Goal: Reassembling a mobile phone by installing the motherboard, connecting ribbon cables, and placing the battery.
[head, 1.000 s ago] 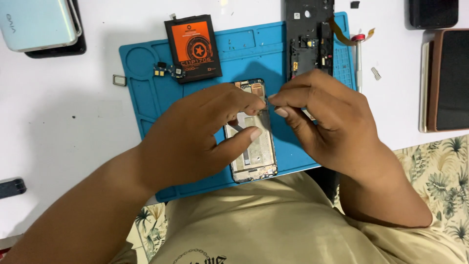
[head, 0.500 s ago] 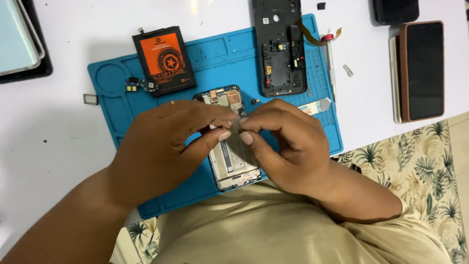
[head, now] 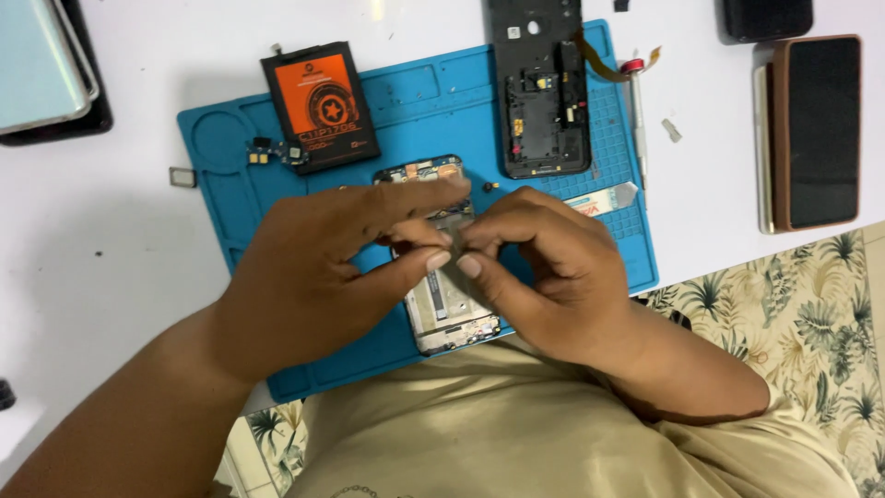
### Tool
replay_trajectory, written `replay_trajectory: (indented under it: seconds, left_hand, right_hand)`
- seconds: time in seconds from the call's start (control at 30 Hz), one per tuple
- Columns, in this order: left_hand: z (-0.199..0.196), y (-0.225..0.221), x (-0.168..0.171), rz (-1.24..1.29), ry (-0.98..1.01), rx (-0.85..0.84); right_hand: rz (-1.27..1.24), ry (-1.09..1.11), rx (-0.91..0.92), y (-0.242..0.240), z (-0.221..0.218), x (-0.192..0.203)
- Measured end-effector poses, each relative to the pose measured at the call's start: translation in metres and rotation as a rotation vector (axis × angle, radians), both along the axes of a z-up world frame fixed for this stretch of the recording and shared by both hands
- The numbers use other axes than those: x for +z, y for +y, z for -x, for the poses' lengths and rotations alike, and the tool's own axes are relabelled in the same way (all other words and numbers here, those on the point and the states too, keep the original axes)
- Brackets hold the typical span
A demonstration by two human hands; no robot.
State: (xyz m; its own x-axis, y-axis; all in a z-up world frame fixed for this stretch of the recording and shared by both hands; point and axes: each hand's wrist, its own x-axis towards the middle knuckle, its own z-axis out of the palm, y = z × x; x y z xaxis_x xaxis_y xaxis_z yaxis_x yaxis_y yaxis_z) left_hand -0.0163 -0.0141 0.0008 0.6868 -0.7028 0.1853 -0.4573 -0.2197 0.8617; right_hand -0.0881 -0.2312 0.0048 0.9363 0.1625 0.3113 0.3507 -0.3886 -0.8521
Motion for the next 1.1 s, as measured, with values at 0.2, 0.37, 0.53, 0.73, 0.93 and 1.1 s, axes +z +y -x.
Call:
replay_trajectory:
  seconds: [0.2, 0.37, 0.53, 0.73, 0.93, 1.1]
  left_hand:
    - [0.002, -0.004, 0.007, -0.087, 0.062, 0.105]
    - [0.007, -0.006, -0.007, 0.075, -0.265, -0.018]
    - [0.009, -0.006, -0.011, 0.061, -0.387, 0.006]
    - [0.008, -0.006, -0.011, -0.005, -0.483, 0.073]
    - [0.004, -0.004, -0.012, -0.035, -0.525, 0.068]
    - [0.003, -0.002, -0.019, -0.081, -0.557, 0.078]
  right_hand:
    - [-0.024, 0.043, -0.124, -0.002, 0.004, -0.003]
    - [-0.192, 0.222, -0.183, 0.008, 0.007, -0.004]
    - [-0.249, 0.28, -0.21, 0.015, 0.012, -0.005]
    - [-0.163, 0.214, -0.123, 0.014, 0.019, -0.01]
    - [-0.129, 0.178, -0.115, 0.001, 0.016, -0.005]
    - [0.337, -0.091, -0.188, -0.023, 0.003, 0.007]
